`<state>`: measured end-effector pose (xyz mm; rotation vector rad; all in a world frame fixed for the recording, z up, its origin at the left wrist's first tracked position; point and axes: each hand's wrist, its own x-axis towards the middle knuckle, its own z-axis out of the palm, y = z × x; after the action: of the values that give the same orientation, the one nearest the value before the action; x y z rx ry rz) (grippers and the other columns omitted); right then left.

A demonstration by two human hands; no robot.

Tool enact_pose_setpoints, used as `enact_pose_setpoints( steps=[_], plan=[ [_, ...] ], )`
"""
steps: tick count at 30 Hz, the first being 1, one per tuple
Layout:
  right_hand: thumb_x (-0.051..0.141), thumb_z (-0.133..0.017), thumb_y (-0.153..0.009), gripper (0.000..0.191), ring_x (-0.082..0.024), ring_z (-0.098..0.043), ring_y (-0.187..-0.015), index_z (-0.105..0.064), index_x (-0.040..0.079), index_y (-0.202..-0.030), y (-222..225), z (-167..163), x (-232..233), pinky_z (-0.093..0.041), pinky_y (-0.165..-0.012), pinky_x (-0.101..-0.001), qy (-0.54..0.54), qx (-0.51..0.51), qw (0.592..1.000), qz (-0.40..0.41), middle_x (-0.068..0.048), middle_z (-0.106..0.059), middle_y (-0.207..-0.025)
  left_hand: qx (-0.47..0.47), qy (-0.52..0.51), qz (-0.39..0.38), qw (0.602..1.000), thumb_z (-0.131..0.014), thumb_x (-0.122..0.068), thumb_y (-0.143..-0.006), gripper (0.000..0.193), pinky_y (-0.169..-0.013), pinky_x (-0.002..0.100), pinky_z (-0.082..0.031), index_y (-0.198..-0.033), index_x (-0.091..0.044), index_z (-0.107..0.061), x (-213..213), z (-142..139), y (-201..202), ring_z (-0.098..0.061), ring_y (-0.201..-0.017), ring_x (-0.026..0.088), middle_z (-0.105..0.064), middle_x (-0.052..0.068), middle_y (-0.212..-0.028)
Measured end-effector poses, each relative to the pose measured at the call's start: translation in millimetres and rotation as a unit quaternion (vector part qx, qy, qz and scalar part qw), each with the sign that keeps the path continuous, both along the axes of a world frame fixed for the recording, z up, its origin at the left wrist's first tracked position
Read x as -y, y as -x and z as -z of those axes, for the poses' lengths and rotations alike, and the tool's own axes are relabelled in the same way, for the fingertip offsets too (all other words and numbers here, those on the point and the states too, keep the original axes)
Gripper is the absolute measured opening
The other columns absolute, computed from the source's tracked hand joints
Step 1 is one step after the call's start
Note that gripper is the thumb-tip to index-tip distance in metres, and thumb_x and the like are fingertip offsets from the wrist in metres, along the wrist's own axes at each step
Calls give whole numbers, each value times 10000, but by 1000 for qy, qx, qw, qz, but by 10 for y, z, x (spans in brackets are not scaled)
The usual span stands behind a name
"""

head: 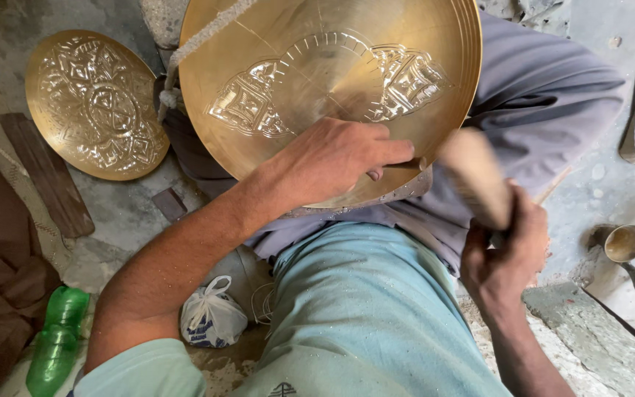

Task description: The person sits on the floor with a brass plate resting on their lap and hammers a small punch against the plate's surface with a wooden mallet, working a decorative embossed pattern into the metal. They reposition the punch repeatedly across the plate and rotate the plate between hammering sequences.

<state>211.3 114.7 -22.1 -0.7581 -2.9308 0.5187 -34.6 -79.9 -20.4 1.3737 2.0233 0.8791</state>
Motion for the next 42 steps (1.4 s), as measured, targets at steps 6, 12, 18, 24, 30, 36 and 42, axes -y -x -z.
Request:
enact_pose_setpoints(
  steps=[6, 12, 18, 24, 30, 36, 42],
  plan=[
    [-57, -635, -937, 522, -315, -602, -1119, -511, -3, -1441, 276, -185, 34, -502, -962, -399, 31, -21, 998, -60, -225, -596, -1223, 17, -8, -24, 1000, -673, -41, -881, 363, -694, 432, -574, -1218, -173, -645, 161, 54, 26, -727, -851, 286, -679, 46, -902],
    [52, -578, -919, 583, -182, -667, -1106, -322, 34, -1442, 528, -279, 170, -579, -956, -337, 347, -140, 924, 75, -107, -602, -1204, 18, -36, -60, 997, -697, -45, -881, 314, -781, 422, -570, -1175, -142, -649, 329, 102, 21, -683, -974, 276, -692, 36, -964],
    [11, -616, -939, 513, -219, -651, -1145, -388, 33, -1399, 780, -439, 343, -557, -1017, -350, 374, -179, 909, 44, -172, -592, -1286, 13, -82, -98, 992, -696, -34, -866, 377, -849, 413, -566, -1227, -130, -649, 604, 58, 83, -664, -1025, 283, -712, 41, -1090],
    [-42, -607, -908, 528, -277, -582, -871, -540, -1, -1429, 908, -538, 489, -484, -819, -392, 95, 21, 995, -18, -200, -619, -1081, 34, -11, -108, 993, -699, -48, -909, 304, -788, 416, -575, -1195, -137, -644, 819, 52, 128, -701, -938, 261, -701, 37, -934],
    [-129, -691, -800, 609, -357, -648, -958, -514, 20, -1363, 1043, -529, 698, -522, -826, -469, -133, 39, 969, -203, -214, -632, -1087, 25, -52, -131, 990, -693, -14, -872, 395, -768, 406, -582, -1238, -151, -632, 1069, 15, 177, -716, -918, 272, -710, 40, -961],
    [-14, -631, -956, 591, -340, -673, -1073, -418, 24, -1505, 1078, -576, 815, -532, -925, -403, 123, 58, 989, -54, -183, -659, -1244, 39, -62, -163, 984, -723, -48, -897, 341, -776, 415, -576, -1214, -116, -616, 1349, -30, 213, -710, -913, 277, -697, 66, -972],
    [40, -611, -1013, 488, -245, -660, -1101, -295, 36, -1384, 1333, -707, 1173, -554, -1008, -310, 345, -93, 933, -48, -135, -598, -1261, 61, -77, -214, 972, -743, -81, -909, 312, -768, 426, -569, -1186, -102, -601, 1719, -63, 228, -702, -933, 308, -688, 92, -973]
  ],
)
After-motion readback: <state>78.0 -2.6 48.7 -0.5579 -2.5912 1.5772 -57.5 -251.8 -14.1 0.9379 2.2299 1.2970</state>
